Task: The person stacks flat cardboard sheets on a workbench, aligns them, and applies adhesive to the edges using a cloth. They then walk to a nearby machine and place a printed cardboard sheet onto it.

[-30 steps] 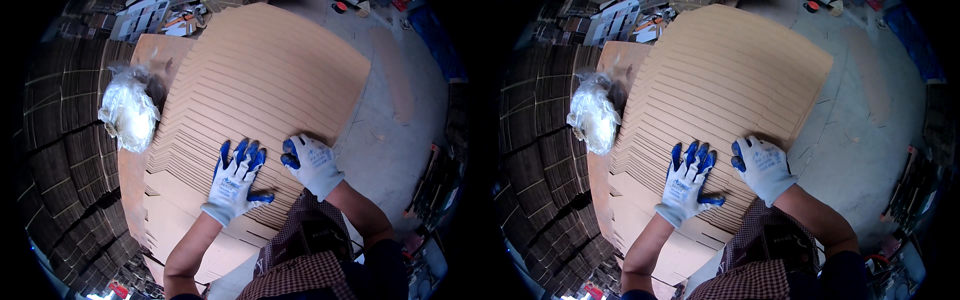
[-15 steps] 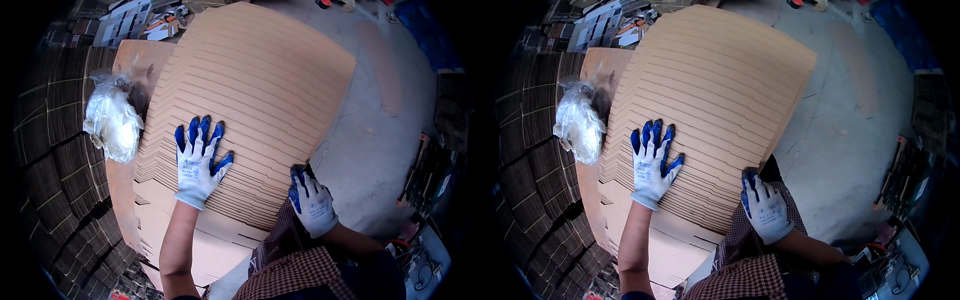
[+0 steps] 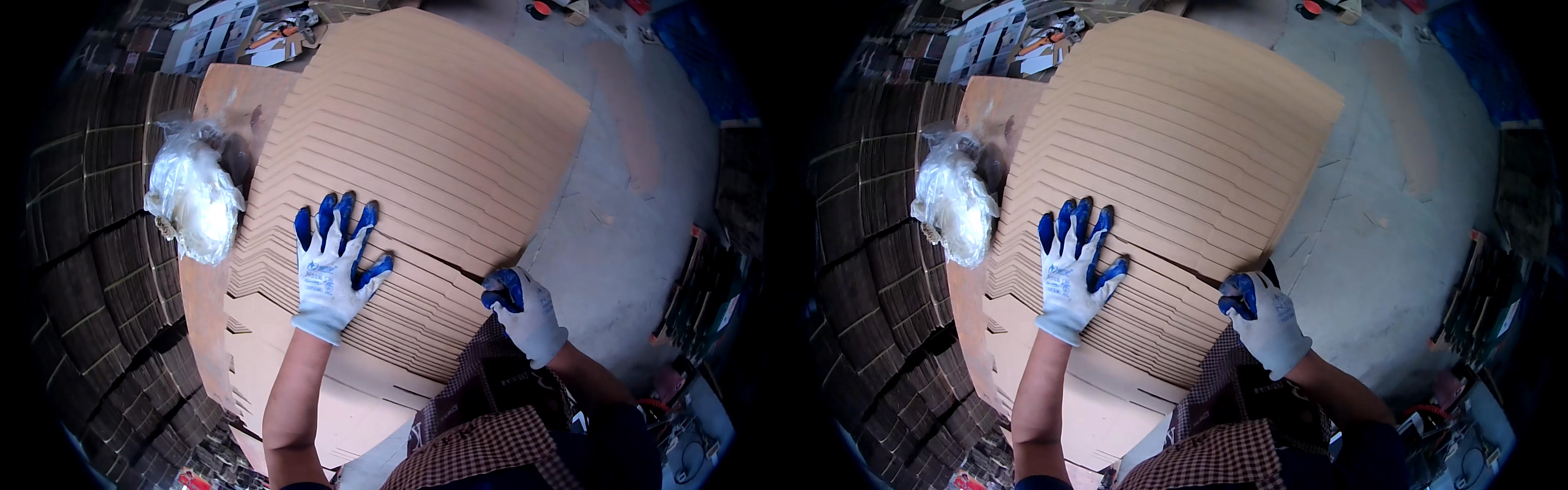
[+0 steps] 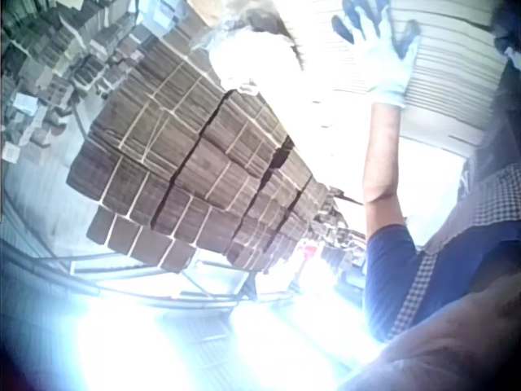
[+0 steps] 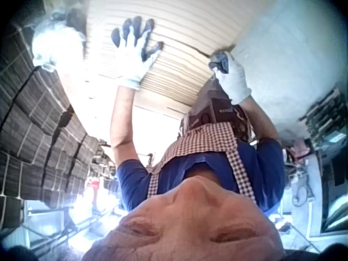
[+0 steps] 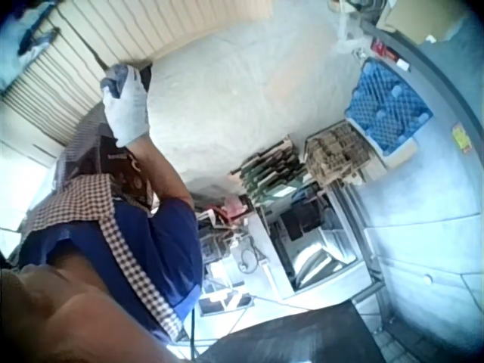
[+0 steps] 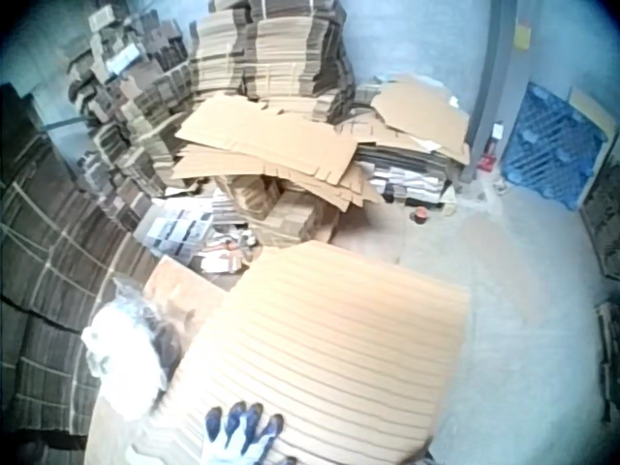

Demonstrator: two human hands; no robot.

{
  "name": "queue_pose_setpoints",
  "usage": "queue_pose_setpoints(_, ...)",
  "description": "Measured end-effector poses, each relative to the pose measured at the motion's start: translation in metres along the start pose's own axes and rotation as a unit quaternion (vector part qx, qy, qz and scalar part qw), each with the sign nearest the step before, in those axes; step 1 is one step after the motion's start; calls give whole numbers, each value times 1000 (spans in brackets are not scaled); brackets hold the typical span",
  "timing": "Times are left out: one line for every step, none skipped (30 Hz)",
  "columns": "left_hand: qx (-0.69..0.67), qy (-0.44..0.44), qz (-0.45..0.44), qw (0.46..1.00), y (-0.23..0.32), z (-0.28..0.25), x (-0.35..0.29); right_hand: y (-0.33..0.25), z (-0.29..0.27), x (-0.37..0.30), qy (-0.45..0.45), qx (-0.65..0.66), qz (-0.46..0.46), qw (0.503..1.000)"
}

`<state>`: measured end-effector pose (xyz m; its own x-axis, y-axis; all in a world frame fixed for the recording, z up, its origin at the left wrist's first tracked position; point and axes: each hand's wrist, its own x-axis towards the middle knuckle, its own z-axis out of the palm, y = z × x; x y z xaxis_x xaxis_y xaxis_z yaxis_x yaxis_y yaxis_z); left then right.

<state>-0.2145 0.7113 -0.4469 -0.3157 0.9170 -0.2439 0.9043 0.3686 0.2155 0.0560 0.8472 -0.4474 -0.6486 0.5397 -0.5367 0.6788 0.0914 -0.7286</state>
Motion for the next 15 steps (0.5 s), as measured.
queue_pose_setpoints(-5, 2, 1, 1000, 0, 0, 0, -2, 0, 0, 1, 3, 1, 1000)
queue_pose_setpoints(-6, 3, -1, 1000, 0, -1, 0, -1, 0, 1, 0, 5, 0, 1000)
queue_pose_setpoints(-8, 3, -2, 1000, 0, -2, -1, 2, 1, 1, -1, 8, -1, 1000)
queue_pose_setpoints(-9, 3, -3, 1000, 1, -3, -1, 3, 1, 1, -2, 11, -2, 1000)
queue_pose_setpoints(-12, 4, -11, 1000, 4, -4, 0, 4, 1, 2, -2, 8, -11, 1000)
queue_pose_setpoints(-13, 10, -9, 1000, 3, -3, 0, 5, 1, 3, -1, 6, -19, 1000)
queue_pose_setpoints(-13, 17, -6, 1000, 2, -2, 1, 6, 1, 4, 0, 4, -27, 1000)
queue_pose_setpoints(-16, 22, -3, 1000, 2, -1, 0, 6, 1, 4, 6, -6, -28, 1000)
queue_pose_setpoints(-16, 29, -3, 999, 2, 0, 1, 7, 2, 5, 11, -16, -28, 999)
queue_pose_setpoints(-16, 35, -2, 999, 3, 0, 2, 7, 2, 5, 17, -26, -29, 999)
queue_pose_setpoints(-16, 42, -1, 999, 3, 1, 2, 10, 4, 5, 22, -26, -30, 999)
queue_pose_setpoints(-16, 46, 1, 999, 3, 2, 3, 15, 6, 5, 26, -26, -31, 999)
queue_pose_setpoints(-17, 50, 3, 999, 3, 3, 3, 17, 8, 4, 31, -26, -33, 999)
queue_pose_setpoints(-17, 55, 3, 998, 2, 4, 4, 15, 7, 5, 38, -60, -28, 997)
queue_pose_setpoints(-21, 61, 5, 998, 2, 5, 3, 12, 5, 6, 45, -95, -24, 994)
